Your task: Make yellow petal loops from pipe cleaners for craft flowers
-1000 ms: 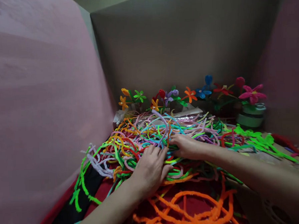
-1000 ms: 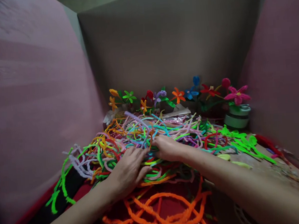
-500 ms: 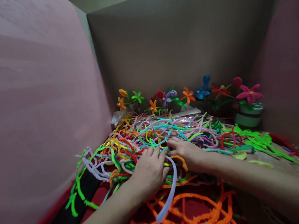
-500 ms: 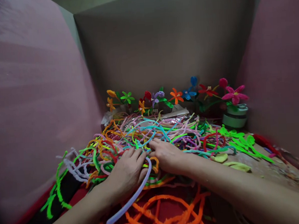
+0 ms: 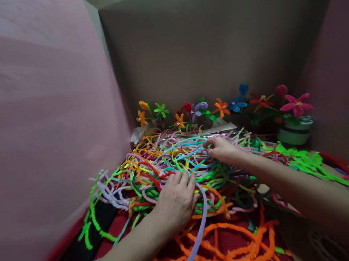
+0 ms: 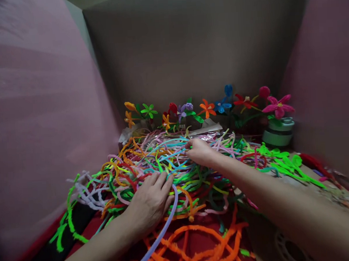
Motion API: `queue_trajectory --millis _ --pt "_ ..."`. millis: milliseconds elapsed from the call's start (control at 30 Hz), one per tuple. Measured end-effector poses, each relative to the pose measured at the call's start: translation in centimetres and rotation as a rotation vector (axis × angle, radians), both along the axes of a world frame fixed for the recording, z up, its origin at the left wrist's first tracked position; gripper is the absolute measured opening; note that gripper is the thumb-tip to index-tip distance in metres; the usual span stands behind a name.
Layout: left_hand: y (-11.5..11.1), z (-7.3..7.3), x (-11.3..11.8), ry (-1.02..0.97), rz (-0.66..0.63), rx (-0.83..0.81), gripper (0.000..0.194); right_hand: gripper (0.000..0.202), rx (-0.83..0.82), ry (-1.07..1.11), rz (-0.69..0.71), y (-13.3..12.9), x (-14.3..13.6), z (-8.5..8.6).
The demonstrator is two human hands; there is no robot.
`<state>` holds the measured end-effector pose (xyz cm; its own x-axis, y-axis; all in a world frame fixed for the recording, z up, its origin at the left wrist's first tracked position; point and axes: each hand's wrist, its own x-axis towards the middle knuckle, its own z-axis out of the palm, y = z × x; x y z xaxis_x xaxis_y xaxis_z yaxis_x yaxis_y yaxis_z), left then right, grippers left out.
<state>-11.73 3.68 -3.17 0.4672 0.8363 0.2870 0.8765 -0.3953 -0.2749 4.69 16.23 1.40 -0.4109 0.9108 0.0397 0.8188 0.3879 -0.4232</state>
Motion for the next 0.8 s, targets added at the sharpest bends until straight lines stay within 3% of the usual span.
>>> queue_trajectory --millis 200,300,400,567,667,800 --pt "0.0 0.0 0.1 0.033 -0.011 0.022 0.046 0.016 0.134 -0.168 0.005 1.7 -1.1 -1.2" --pt "0.0 -0.2 0.1 0.043 -0.025 0.038 0.046 0.018 0.191 -0.165 -0.004 2.0 -1.1 -0.7" --pt "0.0 -0.4 0.0 0.052 -0.031 0.067 0.046 0.022 0.208 -0.07 0.016 2.7 -0.3 0.8" --pt "0.2 -0.7 0.0 0.052 -0.032 0.107 0.046 0.02 0.054 0.262 0.011 3.4 1.0 2.5" --pt "0.1 -0.7 0.0 0.048 -0.033 0.104 0.046 0.02 -0.017 0.302 0.011 3.4 1.0 2.8" --pt "0.0 -0.8 0.0 0.045 -0.03 0.101 0.046 0.022 0.014 0.288 0.018 3.3 0.7 2.8"
